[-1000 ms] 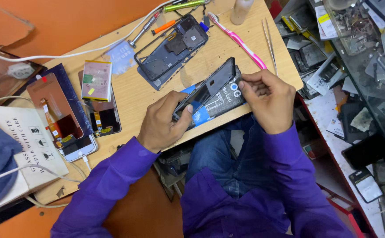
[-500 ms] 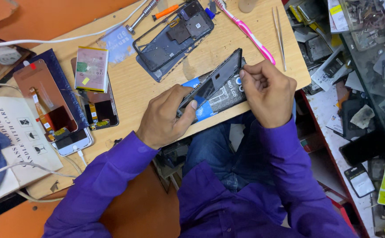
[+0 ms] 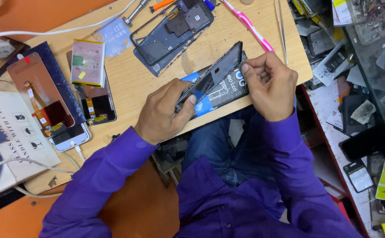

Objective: The person cleans the interior of a disassembled smartphone frame using a toothbrush and a liquid from a syringe. They wipe the edges and corners of the frame, then apply the liquid and continue brushing to remove residue.

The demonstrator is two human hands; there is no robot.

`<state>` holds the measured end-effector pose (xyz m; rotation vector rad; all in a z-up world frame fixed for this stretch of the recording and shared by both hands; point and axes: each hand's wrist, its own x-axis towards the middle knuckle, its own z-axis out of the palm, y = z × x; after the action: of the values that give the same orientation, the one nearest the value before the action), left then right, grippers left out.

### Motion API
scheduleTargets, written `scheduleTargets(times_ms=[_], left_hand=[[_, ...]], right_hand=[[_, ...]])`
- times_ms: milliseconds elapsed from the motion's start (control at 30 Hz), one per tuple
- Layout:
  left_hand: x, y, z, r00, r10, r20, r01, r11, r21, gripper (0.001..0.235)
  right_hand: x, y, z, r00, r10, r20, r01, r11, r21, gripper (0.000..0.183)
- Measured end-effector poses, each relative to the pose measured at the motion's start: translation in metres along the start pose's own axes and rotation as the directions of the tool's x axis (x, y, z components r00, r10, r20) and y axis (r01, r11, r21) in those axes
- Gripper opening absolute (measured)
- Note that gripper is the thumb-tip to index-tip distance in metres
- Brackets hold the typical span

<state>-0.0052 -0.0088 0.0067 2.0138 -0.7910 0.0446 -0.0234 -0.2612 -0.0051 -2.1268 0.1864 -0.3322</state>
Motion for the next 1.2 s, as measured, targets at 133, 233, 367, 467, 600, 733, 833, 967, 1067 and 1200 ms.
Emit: scheduleTargets(times_ms=[133, 233, 367, 467, 600, 733, 833, 967, 1067, 1200], left_hand=[[0.000, 0.001, 0.000, 1.000, 0.000, -0.006, 0.000, 1.000, -0.005, 0.022], [0.000, 0.001, 0.000, 0.999, -0.041, 0.002, 0.041, 0.999, -0.011, 0.023], [0.000, 0.002, 0.000, 1.000, -0.029, -0.001, 0.029, 1.000, -0.013, 0.025], [0.000, 0.004, 0.000, 1.000, -0.027, -0.011, 0.026, 0.999, -0.037, 0.029], [0.000, 0.002, 0.000, 0.999, -0.042, 0.003, 0.042, 0.999, -0.008, 0.027], [0.000, 0.002, -0.001, 1.000, -0.014, 0.004, 0.014, 1.000, -0.025, 0.028], [-0.002, 0.002, 0.000, 1.000, -0.028, 0.012, 0.028, 0.999, -0.023, 0.027], [-0.001, 0.002, 0.000, 0.999, -0.042, 0.034, 0.042, 0.999, -0.002, 0.027], [-0.001, 0.003, 0.000, 1.000, 0.006, 0.007, -0.006, 1.000, -0.011, 0.031], [-0.002, 0.003, 0.000, 1.000, -0.009, 0.011, 0.009, 1.000, -0.006, 0.031]], right_hand=[[0.002, 0.001, -0.003, 0.999, 0.024, 0.026, -0.024, 1.000, 0.012, 0.009], [0.003, 0.000, 0.000, 0.998, -0.015, 0.058, 0.015, 1.000, 0.005, 0.009], [-0.003, -0.001, 0.007, 0.994, -0.085, -0.066, 0.087, 0.996, 0.020, 0.009], [-0.006, -0.002, 0.011, 0.995, -0.021, -0.100, 0.020, 1.000, -0.014, 0.010], [-0.004, 0.004, 0.009, 0.993, -0.108, -0.041, 0.108, 0.994, 0.004, 0.010], [0.000, 0.011, 0.002, 0.997, -0.076, 0.019, 0.076, 0.997, 0.026, 0.010], [0.005, 0.016, 0.001, 0.996, -0.045, 0.076, 0.040, 0.997, 0.068, 0.010], [0.011, 0.021, 0.000, 0.996, -0.012, 0.092, 0.000, 0.992, 0.124, 0.010], [0.011, 0.020, 0.001, 0.997, -0.003, 0.077, -0.012, 0.982, 0.186, 0.010], [0.004, 0.011, 0.003, 0.996, -0.074, 0.049, 0.072, 0.997, 0.036, 0.010]])
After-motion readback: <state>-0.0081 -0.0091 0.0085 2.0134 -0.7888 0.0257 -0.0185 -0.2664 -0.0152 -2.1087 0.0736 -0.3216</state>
